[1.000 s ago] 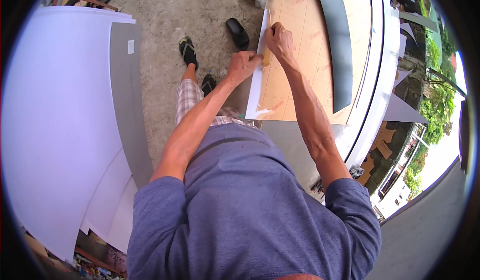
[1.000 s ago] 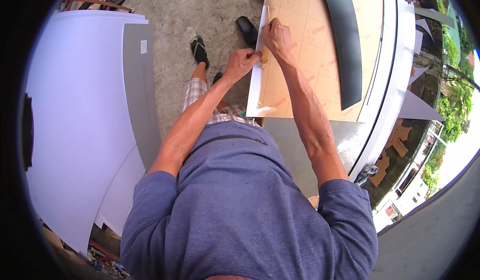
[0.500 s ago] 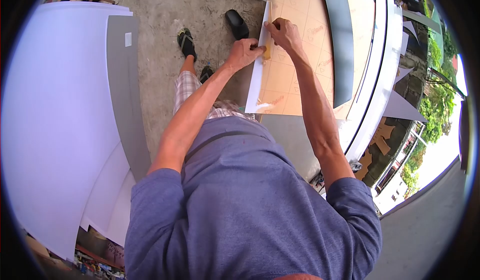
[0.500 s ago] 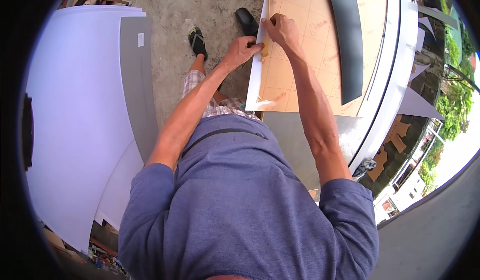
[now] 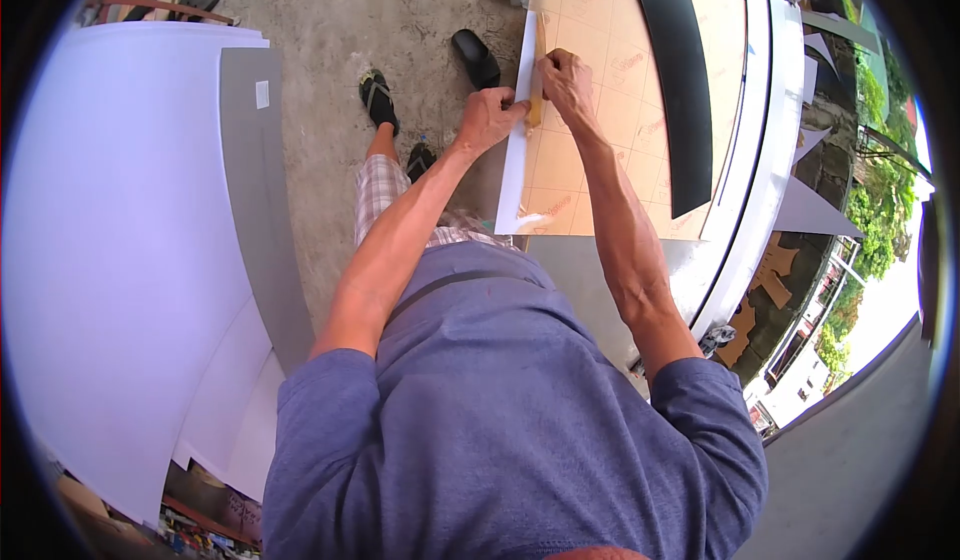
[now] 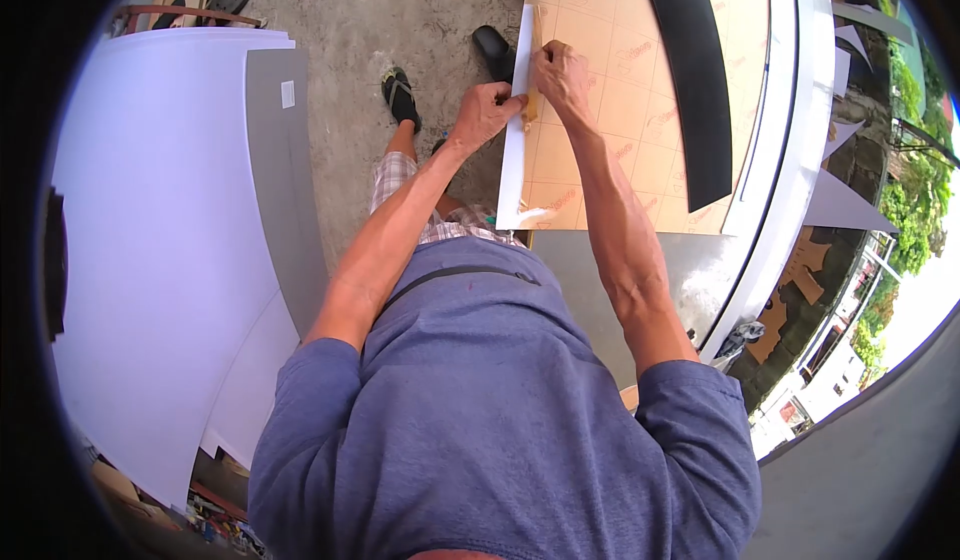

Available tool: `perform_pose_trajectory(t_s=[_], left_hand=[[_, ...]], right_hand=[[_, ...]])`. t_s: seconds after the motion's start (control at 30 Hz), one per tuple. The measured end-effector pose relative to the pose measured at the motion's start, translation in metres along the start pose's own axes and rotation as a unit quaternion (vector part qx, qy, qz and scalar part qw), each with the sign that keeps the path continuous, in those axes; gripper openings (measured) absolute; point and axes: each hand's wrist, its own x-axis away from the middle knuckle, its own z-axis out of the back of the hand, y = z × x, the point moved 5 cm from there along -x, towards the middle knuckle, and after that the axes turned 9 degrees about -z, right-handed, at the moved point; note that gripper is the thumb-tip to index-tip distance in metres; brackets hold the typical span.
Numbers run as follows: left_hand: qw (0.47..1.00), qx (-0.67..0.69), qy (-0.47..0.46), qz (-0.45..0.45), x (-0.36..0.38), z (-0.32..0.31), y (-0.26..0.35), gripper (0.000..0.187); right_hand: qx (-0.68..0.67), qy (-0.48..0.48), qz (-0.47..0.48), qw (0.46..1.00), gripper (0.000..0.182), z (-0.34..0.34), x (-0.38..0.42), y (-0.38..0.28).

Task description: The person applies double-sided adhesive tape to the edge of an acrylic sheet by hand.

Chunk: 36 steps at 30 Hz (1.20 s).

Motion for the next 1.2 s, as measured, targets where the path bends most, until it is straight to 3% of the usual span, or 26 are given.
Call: perform_pose_trajectory(t_s=[0.1,0.23,0.33,0.43,0.57,0.67,0.9,1.2], left_hand=[[0.997,0.076,0.007,0.022,-0.008,0.003,-0.002,0.041],[0.998,0.046,0.003,0.042,-0.034,-0.002,-0.005,0.047],[0.997,0.036,0.011,0.063,-0.047,-0.002,-0.005,0.047],[0.997,0.036,0.030,0.055,-0.050,-0.002,0.006,0.043],[0.997,0.052,0.042,0.042,-0.051,-0.005,-0.001,0.037],[0.996,0.074,0.042,0.041,-0.051,-0.008,-0.006,0.036],[0.995,0.075,0.052,0.026,-0.053,-0.009,-0.006,0.037],[0.997,0.047,0.063,0.014,-0.054,-0.006,-0.001,0.038]], right_hand=[[0.089,0.059,0.070,0.992,0.042,0.003,-0.008,-0.003],[0.065,0.042,0.033,0.996,0.045,0.018,-0.028,-0.029],[0.105,0.101,0.054,0.988,0.041,0.015,-0.040,-0.027],[0.042,0.073,0.193,0.978,0.036,0.014,-0.049,-0.039],[0.081,0.019,0.255,0.963,0.030,0.013,-0.072,-0.052],[0.162,-0.037,0.260,0.951,0.025,0.018,-0.079,-0.066],[0.170,-0.129,0.267,0.940,0.022,0.022,-0.081,-0.078],[0.214,-0.136,0.306,0.918,0.024,0.018,-0.088,-0.077]])
